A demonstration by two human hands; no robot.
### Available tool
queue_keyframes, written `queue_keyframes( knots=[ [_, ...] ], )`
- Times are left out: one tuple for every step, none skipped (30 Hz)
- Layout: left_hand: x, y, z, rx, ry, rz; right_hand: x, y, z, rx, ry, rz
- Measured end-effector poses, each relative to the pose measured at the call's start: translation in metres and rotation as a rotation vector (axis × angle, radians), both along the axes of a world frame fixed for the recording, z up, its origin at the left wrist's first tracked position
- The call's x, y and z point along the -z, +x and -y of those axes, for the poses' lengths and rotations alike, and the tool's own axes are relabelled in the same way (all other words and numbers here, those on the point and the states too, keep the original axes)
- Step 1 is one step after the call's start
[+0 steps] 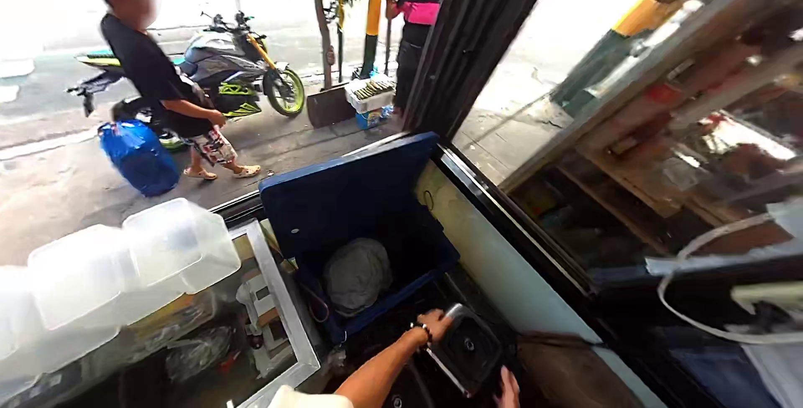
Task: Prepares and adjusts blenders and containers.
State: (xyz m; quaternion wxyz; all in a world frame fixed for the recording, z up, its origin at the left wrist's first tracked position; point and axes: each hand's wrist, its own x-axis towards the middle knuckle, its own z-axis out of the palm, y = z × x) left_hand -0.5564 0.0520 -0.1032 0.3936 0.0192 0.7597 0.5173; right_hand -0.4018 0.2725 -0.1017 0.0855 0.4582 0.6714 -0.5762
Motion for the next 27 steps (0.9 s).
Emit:
queue_keyframes(
  knots=[
    [0.015, -0.004, -0.012, -0.003, -0.007, 0.02, 0.019, -0.004, -0.002, -0.049, -0.015, 0.015],
    [0.025, -0.007, -0.02, 0.011, -0.014, 0.045, 0.035, -0.008, 0.0, -0.067, -0.035, 0.03],
    [0.031, -0.01, -0.024, 0.018, -0.028, 0.05, 0.042, -0.012, 0.008, -0.037, -0.069, 0.036],
    [0.032, -0.012, -0.027, 0.014, -0.039, 0.031, 0.042, -0.017, 0.019, 0.016, -0.105, 0.016],
    [0.034, -0.011, -0.03, 0.002, -0.018, 0.007, 0.038, -0.018, 0.026, 0.051, -0.131, -0.021],
    [0.038, -0.008, -0.032, -0.012, 0.015, -0.012, 0.034, -0.018, 0.03, 0.082, -0.138, -0.051],
    [0.043, -0.004, -0.034, -0.019, 0.039, -0.02, 0.033, -0.017, 0.033, 0.108, -0.13, -0.065],
    [0.046, -0.003, -0.036, -0.011, 0.046, -0.022, 0.034, -0.021, 0.034, 0.132, -0.111, -0.074],
    [0.047, -0.005, -0.038, 0.006, 0.042, -0.021, 0.036, -0.025, 0.034, 0.144, -0.093, -0.086],
    [0.049, -0.005, -0.039, 0.025, 0.03, -0.017, 0.036, -0.025, 0.034, 0.158, -0.079, -0.102],
    [0.051, -0.004, -0.04, 0.043, 0.017, -0.012, 0.037, -0.023, 0.034, 0.167, -0.069, -0.118],
    [0.052, -0.004, -0.043, 0.054, 0.009, -0.012, 0.036, -0.022, 0.032, 0.181, -0.066, -0.131],
    [0.052, -0.002, -0.047, 0.059, 0.009, -0.007, 0.036, -0.019, 0.03, 0.198, -0.068, -0.138],
    [0.05, 0.002, -0.052, 0.067, 0.011, 0.003, 0.036, -0.011, 0.027, 0.216, -0.073, -0.146],
    [0.046, 0.009, -0.058, 0.079, 0.017, 0.019, 0.037, -0.002, 0.023, 0.24, -0.08, -0.16],
    [0.042, 0.017, -0.065, 0.086, 0.03, 0.044, 0.036, 0.009, 0.019, 0.269, -0.085, -0.175],
    [0.038, 0.027, -0.073, 0.084, 0.049, 0.066, 0.034, 0.02, 0.014, 0.295, -0.084, -0.179],
    [0.036, 0.037, -0.081, 0.078, 0.073, 0.086, 0.031, 0.032, 0.007, 0.316, -0.079, -0.182],
    [0.037, 0.048, -0.09, 0.078, 0.099, 0.1, 0.029, 0.043, -0.001, 0.328, -0.059, -0.181],
    [0.038, 0.06, -0.099, 0.076, 0.123, 0.111, 0.026, 0.053, -0.011, 0.332, -0.036, -0.179],
    [0.04, 0.072, -0.108, 0.072, 0.141, 0.126, 0.024, 0.063, -0.022, 0.331, -0.007, -0.173],
    [0.042, 0.083, -0.117, 0.064, 0.154, 0.145, 0.022, 0.072, -0.031, 0.33, 0.012, -0.162],
    [0.043, 0.094, -0.123, 0.056, 0.161, 0.17, 0.021, 0.081, -0.04, 0.329, 0.022, -0.146],
    [0.045, 0.104, -0.129, 0.052, 0.162, 0.19, 0.021, 0.09, -0.047, 0.328, 0.026, -0.126],
    [0.049, 0.112, -0.134, 0.054, 0.157, 0.196, 0.023, 0.097, -0.053, 0.335, 0.028, -0.112],
    [0.051, 0.117, -0.139, 0.064, 0.152, 0.197, 0.025, 0.104, -0.057, 0.345, 0.029, -0.106],
    [0.052, 0.121, -0.143, 0.081, 0.139, 0.193, 0.028, 0.11, -0.059, 0.357, 0.03, -0.12]
  ],
)
